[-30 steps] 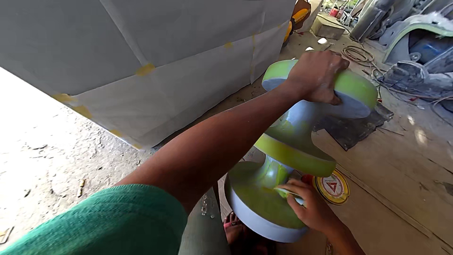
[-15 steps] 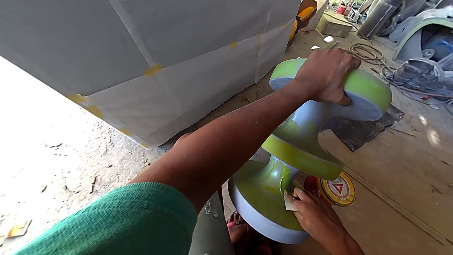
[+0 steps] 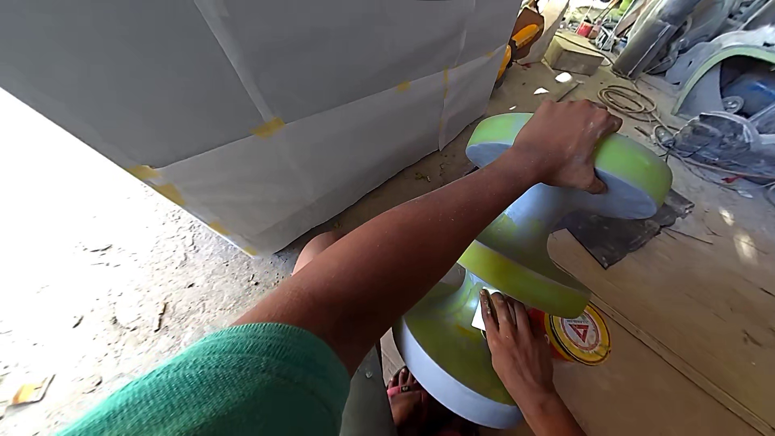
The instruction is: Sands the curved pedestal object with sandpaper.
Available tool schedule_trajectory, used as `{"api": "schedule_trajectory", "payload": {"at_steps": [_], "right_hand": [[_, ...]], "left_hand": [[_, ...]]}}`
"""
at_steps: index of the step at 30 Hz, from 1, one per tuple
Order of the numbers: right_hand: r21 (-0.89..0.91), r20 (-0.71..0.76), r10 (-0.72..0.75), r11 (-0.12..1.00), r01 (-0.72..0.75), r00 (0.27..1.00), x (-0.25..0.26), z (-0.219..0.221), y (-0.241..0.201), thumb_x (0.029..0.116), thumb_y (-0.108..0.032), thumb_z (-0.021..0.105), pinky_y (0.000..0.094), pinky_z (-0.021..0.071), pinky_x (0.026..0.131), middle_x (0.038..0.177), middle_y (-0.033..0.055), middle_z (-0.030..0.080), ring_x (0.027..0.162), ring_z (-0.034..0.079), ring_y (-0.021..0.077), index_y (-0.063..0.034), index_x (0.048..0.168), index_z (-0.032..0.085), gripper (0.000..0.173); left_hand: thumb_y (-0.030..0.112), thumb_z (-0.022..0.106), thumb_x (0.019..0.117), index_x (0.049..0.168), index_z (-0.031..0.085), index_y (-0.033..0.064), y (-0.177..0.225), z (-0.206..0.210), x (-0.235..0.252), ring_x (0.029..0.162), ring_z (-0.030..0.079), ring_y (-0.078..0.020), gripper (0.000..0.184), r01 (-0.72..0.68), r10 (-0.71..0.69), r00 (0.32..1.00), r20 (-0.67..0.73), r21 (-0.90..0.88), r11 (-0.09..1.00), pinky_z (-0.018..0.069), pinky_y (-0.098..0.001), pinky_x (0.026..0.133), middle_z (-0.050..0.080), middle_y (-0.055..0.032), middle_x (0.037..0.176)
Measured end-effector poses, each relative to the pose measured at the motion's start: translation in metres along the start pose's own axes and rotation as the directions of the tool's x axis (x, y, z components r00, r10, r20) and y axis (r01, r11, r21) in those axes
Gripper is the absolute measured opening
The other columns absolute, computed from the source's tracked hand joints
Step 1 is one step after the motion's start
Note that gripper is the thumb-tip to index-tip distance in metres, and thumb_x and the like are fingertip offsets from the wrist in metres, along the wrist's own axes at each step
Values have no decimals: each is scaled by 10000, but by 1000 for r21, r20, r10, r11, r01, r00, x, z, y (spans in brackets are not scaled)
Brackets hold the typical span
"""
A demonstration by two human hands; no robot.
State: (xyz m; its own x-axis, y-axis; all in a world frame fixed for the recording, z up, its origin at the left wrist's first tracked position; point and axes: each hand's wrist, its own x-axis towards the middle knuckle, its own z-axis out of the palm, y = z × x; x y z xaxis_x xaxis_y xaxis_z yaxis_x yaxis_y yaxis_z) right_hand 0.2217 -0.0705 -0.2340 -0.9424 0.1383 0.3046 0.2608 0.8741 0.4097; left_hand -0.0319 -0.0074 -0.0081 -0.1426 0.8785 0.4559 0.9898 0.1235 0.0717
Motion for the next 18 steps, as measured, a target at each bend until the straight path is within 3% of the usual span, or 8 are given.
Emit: {"api": "schedule_trajectory", "payload": {"at_steps": [5,8,11,14,18], "right_hand": [[55,-1,-43,998,43,999,-6,3,5,855,-36,676,342,573,811,1309,32,673,1121,661,262,-230,1370,670,551],[48,-31,-4,999,6,1000,0,0,7,860,-19,665,372,574,819,1301,104,665,1102,667,298,-235,1399,651,581],[18,40,48,999,-49,998,3,-1,-5,884,-55,696,364,587,776,1226,143,677,1075,678,308,-215,1385,660,527],[136,130,19,990,-37,991,0,-3,-7,845,-3,731,349,598,692,1199,153,661,1066,674,314,-238,1360,679,569],[357,288,-89,934,-21,953,-4,-9,-4,858,10,699,367,603,741,1194,129,639,1091,648,301,-281,1330,697,554]], "left_hand": [[732,717,650,1117,698,220,0,-1,-2,982,677,-219,693,9,-9,1000,14,-8,1000,521,-497,701,692,-6,1091],[724,721,651,1123,696,212,1,0,0,992,675,-219,697,-5,5,1000,13,-15,1000,521,-493,706,692,-7,1096],[732,715,659,1173,685,209,4,0,1,1045,664,-235,734,-8,8,1000,26,-10,1000,520,-499,726,687,-22,1137],[736,712,654,1206,683,209,3,-1,0,1077,657,-235,764,-8,8,1000,21,-14,1000,517,-500,748,686,-27,1166],[730,718,645,1172,686,197,1,-5,-5,1045,659,-233,750,-13,13,1000,6,-13,1000,508,-487,738,687,-26,1130]]}}
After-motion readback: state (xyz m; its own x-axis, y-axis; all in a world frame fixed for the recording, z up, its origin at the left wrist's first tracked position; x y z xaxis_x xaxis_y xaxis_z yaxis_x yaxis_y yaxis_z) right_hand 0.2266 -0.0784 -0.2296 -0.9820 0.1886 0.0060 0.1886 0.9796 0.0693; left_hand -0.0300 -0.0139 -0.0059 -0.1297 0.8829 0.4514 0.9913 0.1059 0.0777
